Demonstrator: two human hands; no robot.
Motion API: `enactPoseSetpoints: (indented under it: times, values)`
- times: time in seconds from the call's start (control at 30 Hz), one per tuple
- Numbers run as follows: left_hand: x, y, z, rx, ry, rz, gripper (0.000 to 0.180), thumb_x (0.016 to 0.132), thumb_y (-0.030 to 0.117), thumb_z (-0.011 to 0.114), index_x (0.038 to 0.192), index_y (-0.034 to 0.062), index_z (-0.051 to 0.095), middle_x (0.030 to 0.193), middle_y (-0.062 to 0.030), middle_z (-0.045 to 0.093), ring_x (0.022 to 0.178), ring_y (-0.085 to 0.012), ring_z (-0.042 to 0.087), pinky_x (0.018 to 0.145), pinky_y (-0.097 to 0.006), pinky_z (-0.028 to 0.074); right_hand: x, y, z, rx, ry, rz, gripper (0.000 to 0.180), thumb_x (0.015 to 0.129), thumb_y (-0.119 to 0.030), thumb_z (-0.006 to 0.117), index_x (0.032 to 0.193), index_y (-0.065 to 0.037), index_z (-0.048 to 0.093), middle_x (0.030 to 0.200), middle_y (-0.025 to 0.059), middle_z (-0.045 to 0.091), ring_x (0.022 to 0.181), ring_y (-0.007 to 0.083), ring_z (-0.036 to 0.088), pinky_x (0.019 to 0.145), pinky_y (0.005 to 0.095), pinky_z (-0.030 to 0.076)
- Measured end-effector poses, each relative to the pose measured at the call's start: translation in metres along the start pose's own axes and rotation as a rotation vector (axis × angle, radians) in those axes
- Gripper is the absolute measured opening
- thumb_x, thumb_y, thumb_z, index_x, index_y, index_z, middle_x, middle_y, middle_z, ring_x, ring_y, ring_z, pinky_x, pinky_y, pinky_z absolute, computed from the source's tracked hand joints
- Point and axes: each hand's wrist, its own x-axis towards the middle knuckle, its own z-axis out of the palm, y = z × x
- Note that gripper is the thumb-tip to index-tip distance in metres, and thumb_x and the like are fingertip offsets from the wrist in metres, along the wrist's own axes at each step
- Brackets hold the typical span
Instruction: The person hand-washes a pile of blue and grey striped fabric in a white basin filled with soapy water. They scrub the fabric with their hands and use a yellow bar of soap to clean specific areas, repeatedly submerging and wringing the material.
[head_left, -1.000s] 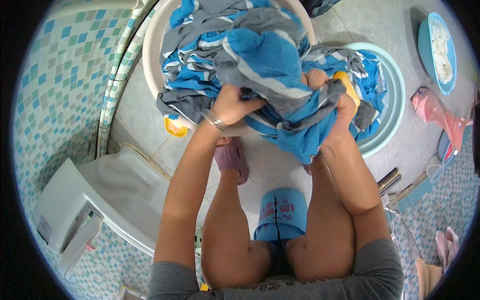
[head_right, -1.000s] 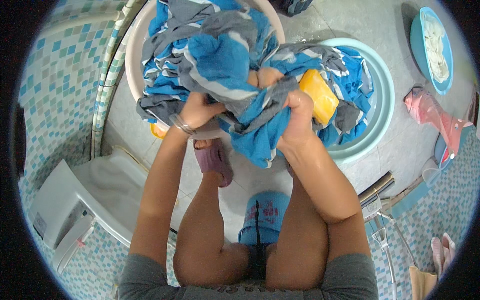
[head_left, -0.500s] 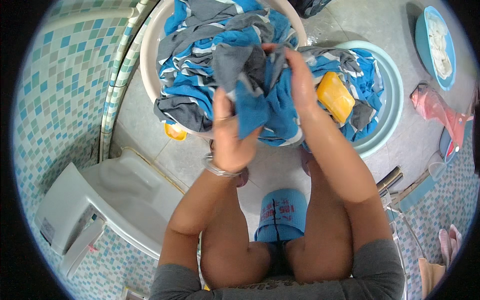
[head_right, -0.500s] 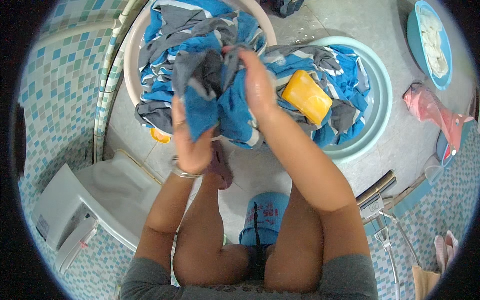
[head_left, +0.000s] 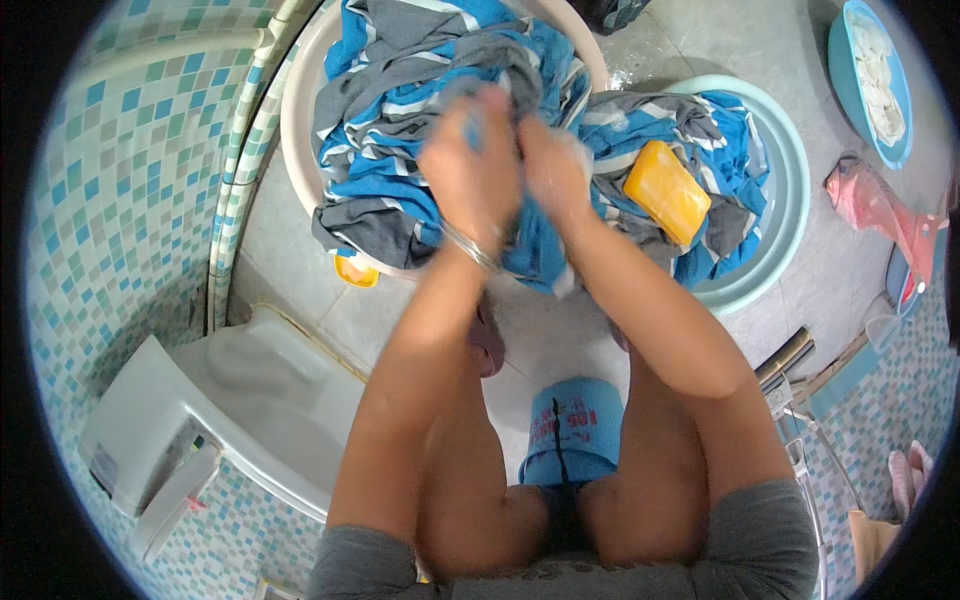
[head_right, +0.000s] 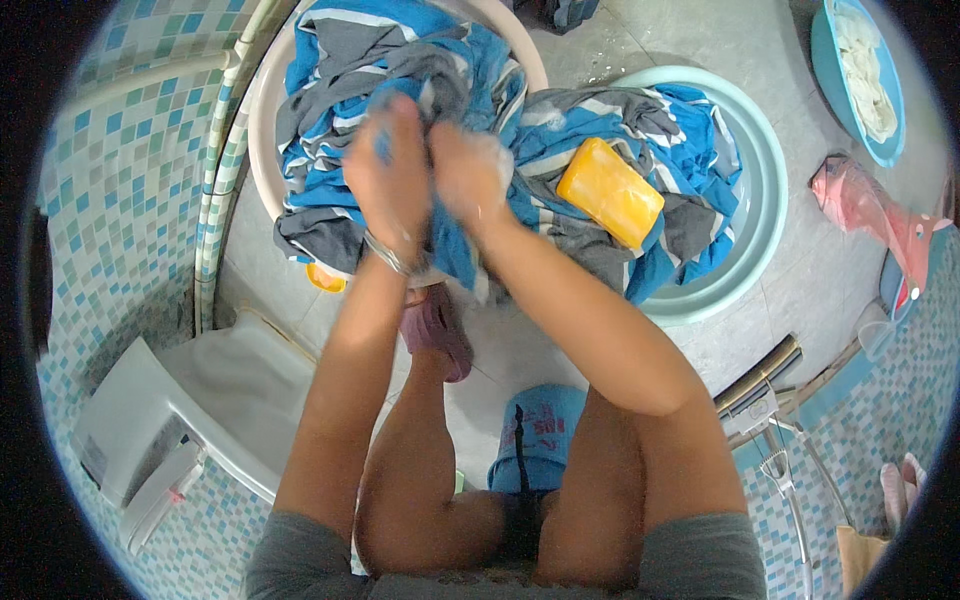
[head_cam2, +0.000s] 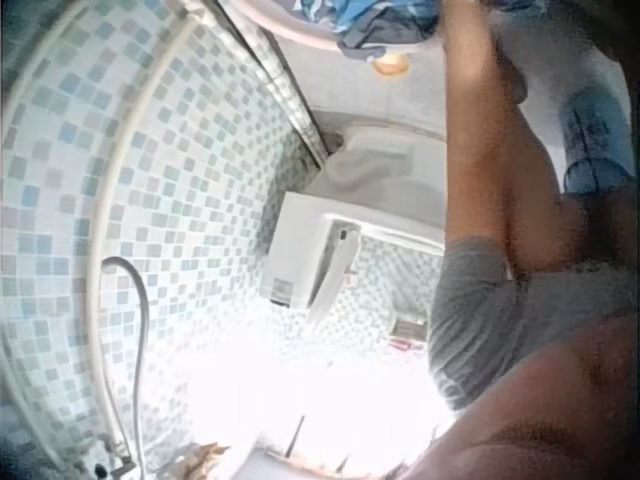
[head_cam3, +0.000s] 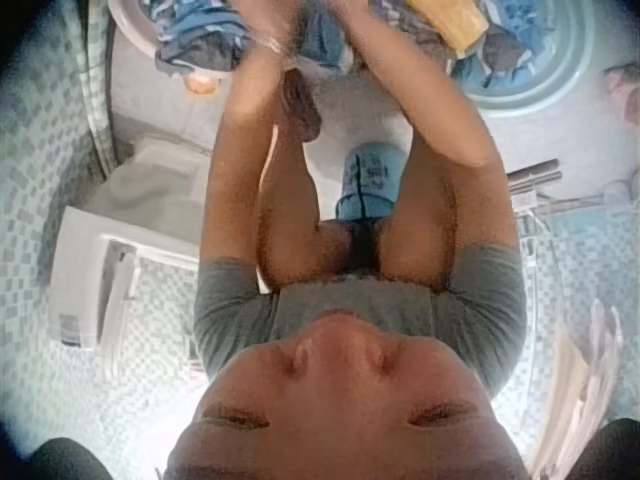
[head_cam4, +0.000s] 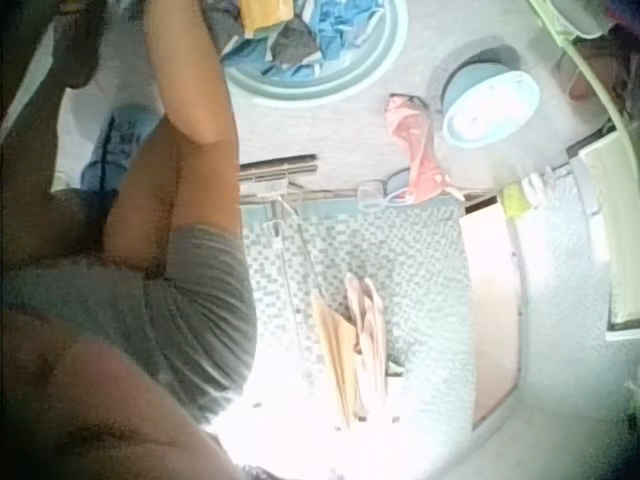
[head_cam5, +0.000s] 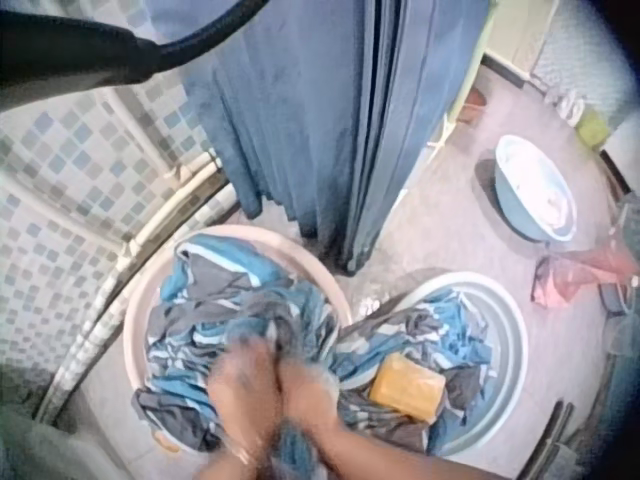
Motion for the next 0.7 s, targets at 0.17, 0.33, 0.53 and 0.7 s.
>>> enactPoseSetpoints:
  times: [0.17, 0.33, 0.53, 0.7]
  values:
    - [-0.014, -0.006, 0.009, -0.098, 0.014, 0.027, 0.029, 0.088, 0.026, 0.062, 0.081, -0.0016, 0.055, 0.087, -0.0199, 0.056, 0.081, -0.0322, 0.056, 0.072, -0.036, 0.044, 0.008, 0.018, 0.002, 0.219, 0.092, -0.025, 0.016, 0.083, -0.022, 0.053, 0.081, -0.006, 0.053, 0.067, 0.0194, 0.059, 0.063, 0.0410, 0.059, 0.056, 0.0470, 0.045]
    - [-0.020, 0.015, -0.004, -0.027, -0.013, 0.301, 0.025, 0.087, 0.014, 0.064, 0.069, -0.0013, 0.056, 0.060, -0.0116, 0.050, 0.055, -0.0196, 0.046, 0.056, -0.033, 0.041, 0.004, 0.015, 0.011, 0.291, -0.008, -0.006, 0.019, 0.086, -0.024, 0.050, 0.091, -0.006, 0.053, 0.073, 0.0203, 0.062, 0.069, 0.0392, 0.061, 0.060, 0.0456, 0.046]
    - [0.025, -0.048, -0.062, 0.134, -0.157, 0.172, 0.031, 0.090, 0.028, 0.062, 0.083, -0.0008, 0.054, 0.073, -0.0072, 0.058, 0.067, -0.0172, 0.053, 0.064, -0.029, 0.045, 0.004, 0.002, -0.052, 0.832, -0.074, 0.283, 0.026, 0.079, -0.028, 0.061, 0.077, -0.002, 0.060, 0.075, 0.0181, 0.062, 0.071, 0.0352, 0.060, 0.063, 0.0402, 0.045]
    - [-0.012, -0.056, -0.071, 0.337, -0.409, 0.134, 0.119, 0.063, 0.044, 0.083, 0.146, -0.0008, 0.011, 0.121, -0.0295, 0.043, 0.105, -0.0418, 0.052, 0.091, -0.040, 0.045, 0.011, 0.008, -0.042, 0.300, 0.186, -0.130, 0.037, 0.070, -0.016, 0.067, 0.103, -0.001, 0.058, 0.093, 0.0189, 0.057, 0.087, 0.0364, 0.056, 0.078, 0.0423, 0.045]
